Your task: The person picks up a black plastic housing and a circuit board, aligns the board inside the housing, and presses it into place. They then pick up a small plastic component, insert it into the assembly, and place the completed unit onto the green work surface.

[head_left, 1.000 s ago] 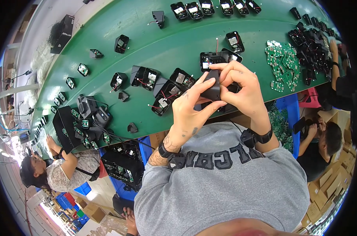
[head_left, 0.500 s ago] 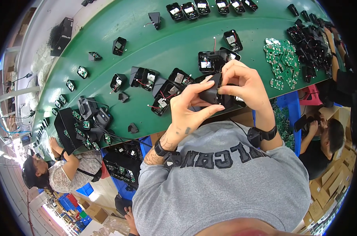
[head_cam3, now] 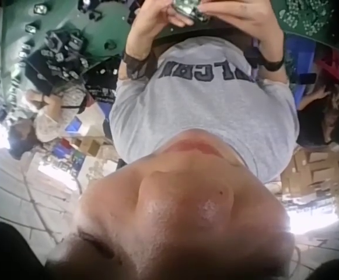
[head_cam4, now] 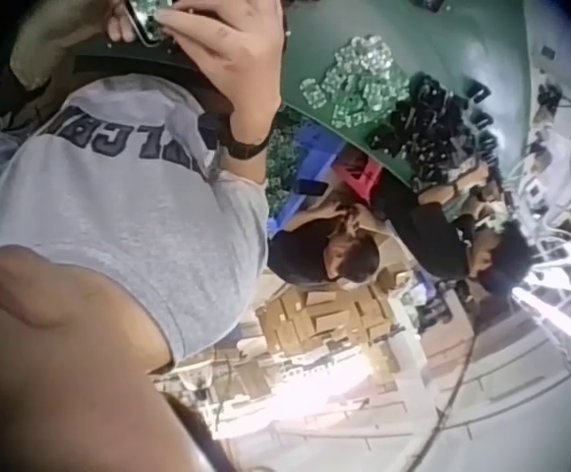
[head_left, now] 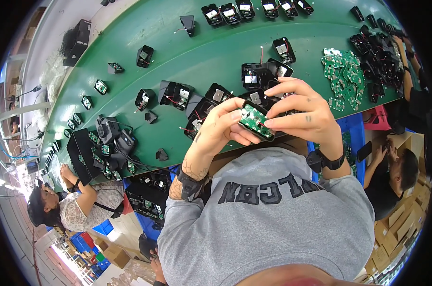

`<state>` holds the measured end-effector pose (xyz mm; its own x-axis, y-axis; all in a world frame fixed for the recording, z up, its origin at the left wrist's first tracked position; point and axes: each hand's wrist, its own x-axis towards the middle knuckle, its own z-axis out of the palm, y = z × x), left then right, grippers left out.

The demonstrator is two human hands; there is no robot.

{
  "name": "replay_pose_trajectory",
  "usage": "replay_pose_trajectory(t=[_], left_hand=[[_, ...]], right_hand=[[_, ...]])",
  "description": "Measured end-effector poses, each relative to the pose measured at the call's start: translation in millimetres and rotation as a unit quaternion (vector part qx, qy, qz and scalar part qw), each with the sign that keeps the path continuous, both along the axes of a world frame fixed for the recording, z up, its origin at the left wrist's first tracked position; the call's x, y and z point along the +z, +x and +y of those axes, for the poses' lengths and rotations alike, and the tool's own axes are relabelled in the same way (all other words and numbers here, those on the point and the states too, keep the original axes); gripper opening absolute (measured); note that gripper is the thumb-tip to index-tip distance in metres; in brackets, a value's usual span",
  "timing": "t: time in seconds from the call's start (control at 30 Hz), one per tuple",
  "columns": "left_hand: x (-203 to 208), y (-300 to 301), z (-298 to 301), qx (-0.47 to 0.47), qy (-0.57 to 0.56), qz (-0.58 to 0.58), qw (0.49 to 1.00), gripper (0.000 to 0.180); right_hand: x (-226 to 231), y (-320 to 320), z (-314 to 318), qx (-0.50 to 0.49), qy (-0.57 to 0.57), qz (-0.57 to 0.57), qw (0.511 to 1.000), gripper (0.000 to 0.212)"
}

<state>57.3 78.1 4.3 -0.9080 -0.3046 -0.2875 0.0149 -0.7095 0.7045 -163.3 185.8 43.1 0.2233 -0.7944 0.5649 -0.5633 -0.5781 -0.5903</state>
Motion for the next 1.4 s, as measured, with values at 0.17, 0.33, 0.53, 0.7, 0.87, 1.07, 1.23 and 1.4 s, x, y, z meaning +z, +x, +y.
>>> replay_pose_trajectory(t=[0.17, 0.33, 0.53, 0.7, 0.87, 1.07, 1.23, 1.4], left_hand=[[1, -5, -7, -0.079, 0.002, -0.012, 0.997, 0.051], [-1, -9, -4, -0.108, 0.031, -0.037, 0.993, 0.052], [14, -9, 7, 0.033, -0.020, -0.045, 0.998, 0.038], [15, -14, 31, 0.216, -0.382, -0.020, 0.898, 0.049], [1, -14, 32, 0.234, -0.546, -0.037, 0.804, 0.059], [-9, -17, 35, 0.256, -0.546, -0.009, 0.798, 0.066], [1, -17, 38, 0.296, -0.407, -0.027, 0.864, 0.062], [21, -24, 6, 0.181, -0.231, -0.035, 0.955, 0.042]], right_hand=[[12, -1, 0, 0.026, -0.054, 0.058, 0.997, 0.019], [16, -2, -1, 0.041, -0.081, 0.094, 0.991, 0.016], [14, 7, -2, -0.050, -0.071, 0.082, 0.993, 0.016], [-5, 25, 2, -0.175, 0.110, -0.136, 0.969, 0.016], [-22, 33, -3, -0.234, 0.097, -0.188, 0.949, 0.014], [-42, 41, -3, -0.226, 0.070, -0.265, 0.935, 0.015], [-30, 46, -4, -0.190, -0.012, -0.135, 0.972, 0.028], [-28, 37, 4, -0.216, -0.022, -0.028, 0.976, 0.034]])
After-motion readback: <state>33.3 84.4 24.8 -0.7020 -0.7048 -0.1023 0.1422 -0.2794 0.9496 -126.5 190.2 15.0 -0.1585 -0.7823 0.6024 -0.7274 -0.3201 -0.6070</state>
